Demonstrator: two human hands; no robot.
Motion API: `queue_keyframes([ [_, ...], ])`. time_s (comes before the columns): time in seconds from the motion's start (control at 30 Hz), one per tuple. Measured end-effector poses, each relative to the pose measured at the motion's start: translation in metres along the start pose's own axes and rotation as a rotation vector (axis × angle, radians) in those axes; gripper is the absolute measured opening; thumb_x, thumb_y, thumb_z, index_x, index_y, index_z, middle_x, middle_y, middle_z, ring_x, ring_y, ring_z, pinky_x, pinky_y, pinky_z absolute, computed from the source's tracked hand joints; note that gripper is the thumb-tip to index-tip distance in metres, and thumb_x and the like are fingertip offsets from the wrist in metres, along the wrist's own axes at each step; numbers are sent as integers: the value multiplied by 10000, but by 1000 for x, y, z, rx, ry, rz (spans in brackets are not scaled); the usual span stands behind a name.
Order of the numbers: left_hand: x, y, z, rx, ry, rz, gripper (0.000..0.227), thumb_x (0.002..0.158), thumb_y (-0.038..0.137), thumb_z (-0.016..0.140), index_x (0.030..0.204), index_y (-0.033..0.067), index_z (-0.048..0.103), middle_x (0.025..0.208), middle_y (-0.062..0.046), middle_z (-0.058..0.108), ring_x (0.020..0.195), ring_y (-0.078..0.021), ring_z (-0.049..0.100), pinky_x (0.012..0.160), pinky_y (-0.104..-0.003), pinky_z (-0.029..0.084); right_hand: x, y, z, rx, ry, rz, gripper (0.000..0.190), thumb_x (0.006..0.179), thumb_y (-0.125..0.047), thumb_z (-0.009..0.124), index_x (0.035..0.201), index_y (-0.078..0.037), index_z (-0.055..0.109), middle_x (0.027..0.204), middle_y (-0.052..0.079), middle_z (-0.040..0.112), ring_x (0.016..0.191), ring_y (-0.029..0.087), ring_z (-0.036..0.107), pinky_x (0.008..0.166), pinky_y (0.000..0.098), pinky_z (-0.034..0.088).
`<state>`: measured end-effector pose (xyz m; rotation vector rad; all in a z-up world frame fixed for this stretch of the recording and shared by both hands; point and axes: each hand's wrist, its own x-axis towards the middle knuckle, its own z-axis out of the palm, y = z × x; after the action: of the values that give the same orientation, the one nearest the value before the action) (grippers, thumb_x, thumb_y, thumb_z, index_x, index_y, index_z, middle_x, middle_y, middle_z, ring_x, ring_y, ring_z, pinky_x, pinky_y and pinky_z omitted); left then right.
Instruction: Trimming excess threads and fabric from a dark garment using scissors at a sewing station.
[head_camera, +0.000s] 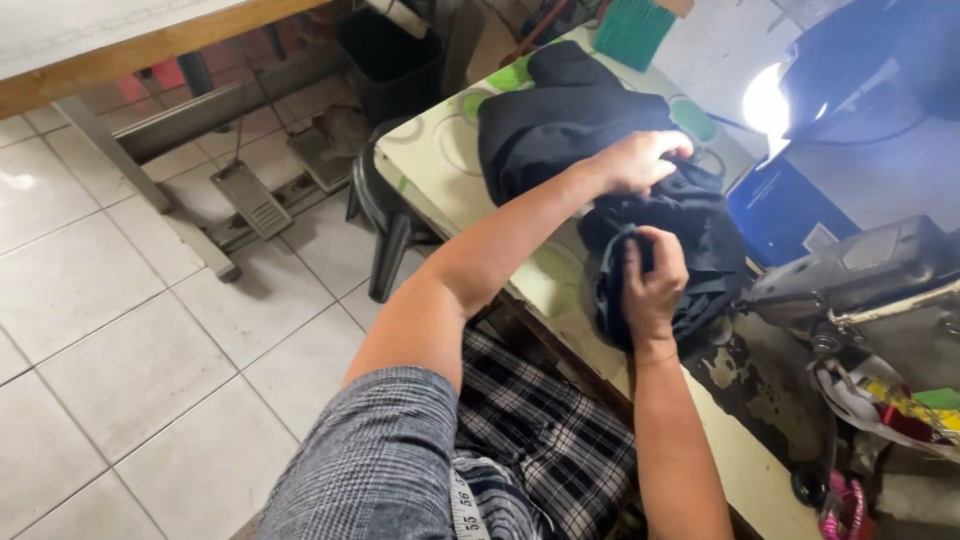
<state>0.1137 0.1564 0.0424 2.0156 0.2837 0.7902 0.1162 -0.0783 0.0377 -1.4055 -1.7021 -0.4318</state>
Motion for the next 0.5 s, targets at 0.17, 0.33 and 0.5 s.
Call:
queue_keyframes([
  [0.17, -122, 54, -65, 492, 190, 235, 204, 889, 287, 674, 1090, 267, 650, 982, -15, 661, 861, -293, 759, 706, -405, 619, -16, 38, 4, 90, 118, 151, 151, 1062, -129, 686, 1138, 1, 679, 989, 203, 658, 935, 413, 655, 848, 476, 494],
  [0.33, -245, 26, -71, 883, 247, 145, 381, 835, 507, 730, 1143, 304, 634, 1098, 44, 535, 1068, -225, 566, 703, -402, 560, -22, 51, 5, 51, 143, 161, 139, 1081, -133, 706, 1137, -6, 689, 1013, 207, 676, 949, 406, 662, 849, 472, 499],
  [0.5, -264, 17, -67, 660, 490, 277, 208, 892, 360, 677, 1039, 214, 656, 1041, 6, 560, 1011, -253, 609, 857, -372, 541, -23, 43, 2, 37, 140, 61, 185, 1104, -173, 695, 1176, -3, 684, 1034, 213, 671, 967, 445, 657, 874, 480, 503],
])
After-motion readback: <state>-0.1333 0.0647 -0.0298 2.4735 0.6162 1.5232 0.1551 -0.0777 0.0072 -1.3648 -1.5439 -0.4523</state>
